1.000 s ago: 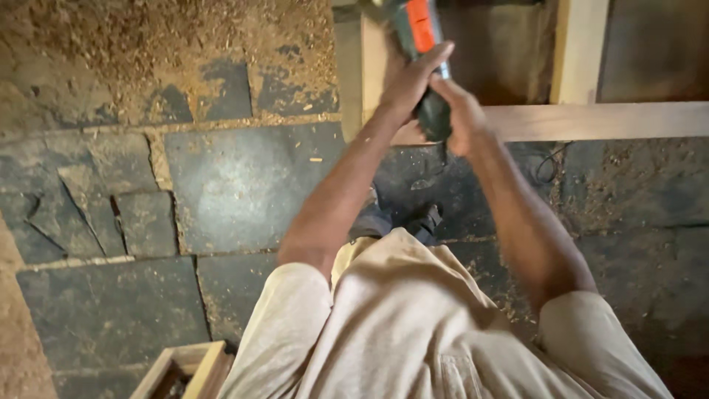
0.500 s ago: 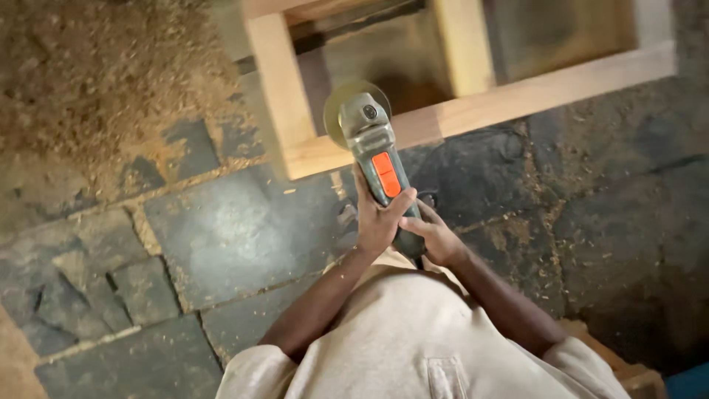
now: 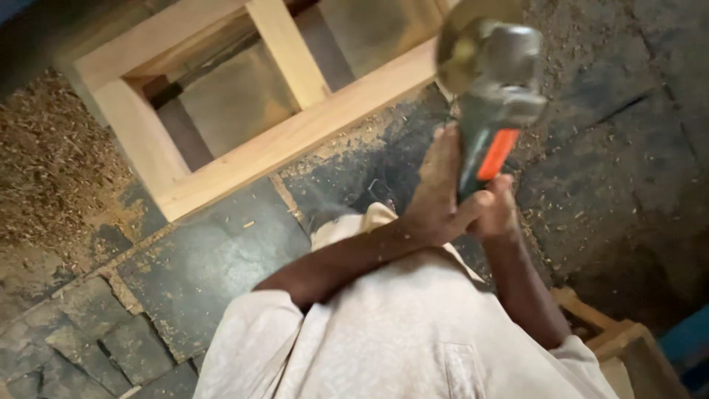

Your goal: The person uses an angle grinder with a sanding disc to smooth the edges and surfaces of a rectangular wooden frame. The person holds the tool with both hands and moves it along the frame's perimeter, generating wood dust.

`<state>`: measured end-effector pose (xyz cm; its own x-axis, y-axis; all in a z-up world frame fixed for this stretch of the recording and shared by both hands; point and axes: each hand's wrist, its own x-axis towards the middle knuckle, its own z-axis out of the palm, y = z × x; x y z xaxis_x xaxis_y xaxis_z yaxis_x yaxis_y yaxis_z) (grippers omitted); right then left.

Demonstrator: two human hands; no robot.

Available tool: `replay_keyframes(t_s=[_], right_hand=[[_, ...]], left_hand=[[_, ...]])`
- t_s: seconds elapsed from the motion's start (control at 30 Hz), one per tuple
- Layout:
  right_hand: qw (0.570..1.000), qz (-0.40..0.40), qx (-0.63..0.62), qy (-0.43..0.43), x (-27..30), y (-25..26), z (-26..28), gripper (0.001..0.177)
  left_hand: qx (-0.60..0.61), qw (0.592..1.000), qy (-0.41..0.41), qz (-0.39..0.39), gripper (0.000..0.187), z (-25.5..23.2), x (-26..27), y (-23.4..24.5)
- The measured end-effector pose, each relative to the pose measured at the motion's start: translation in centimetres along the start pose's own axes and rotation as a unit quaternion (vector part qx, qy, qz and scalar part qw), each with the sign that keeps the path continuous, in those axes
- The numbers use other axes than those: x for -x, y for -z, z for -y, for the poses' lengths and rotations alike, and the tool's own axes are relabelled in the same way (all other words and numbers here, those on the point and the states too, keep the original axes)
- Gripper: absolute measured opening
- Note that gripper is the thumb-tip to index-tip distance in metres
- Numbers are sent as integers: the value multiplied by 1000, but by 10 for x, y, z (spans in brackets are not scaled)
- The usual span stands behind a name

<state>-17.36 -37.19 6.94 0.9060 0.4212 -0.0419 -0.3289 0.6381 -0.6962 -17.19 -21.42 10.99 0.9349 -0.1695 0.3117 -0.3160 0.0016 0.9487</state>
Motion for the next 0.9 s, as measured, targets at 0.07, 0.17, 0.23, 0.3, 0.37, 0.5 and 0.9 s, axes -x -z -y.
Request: replay_keyframes(t_s=[0.07,0.17,0.23,0.3,0.37,0.5,0.9], right_hand=[[999,-17,-50,-13,5,22,24,83],[996,-57,-63,14,6,58,52,76],[993,-89,-50,51,5,81,67,73],[988,-122,-35,89,1,106,86,70],[990,-89,-35,102,-8,133,111,49],[970,-195,85,114,-37,184,170,58],[991,-126,39,9,-189,358,321,51]], left_hand=[[-88,995,-26,42,93,9,-11,-31],[-100,989,-54,92,92,32,-44,-72],[-45,989,-127,68,86,46,-69,-98],[-32,984,-109,136,87,65,-89,-103],[-60,990,-101,83,77,90,-124,-105],[-309,924,197,-106,107,192,-251,-54],[-210,846,461,-166,60,341,-320,-46]])
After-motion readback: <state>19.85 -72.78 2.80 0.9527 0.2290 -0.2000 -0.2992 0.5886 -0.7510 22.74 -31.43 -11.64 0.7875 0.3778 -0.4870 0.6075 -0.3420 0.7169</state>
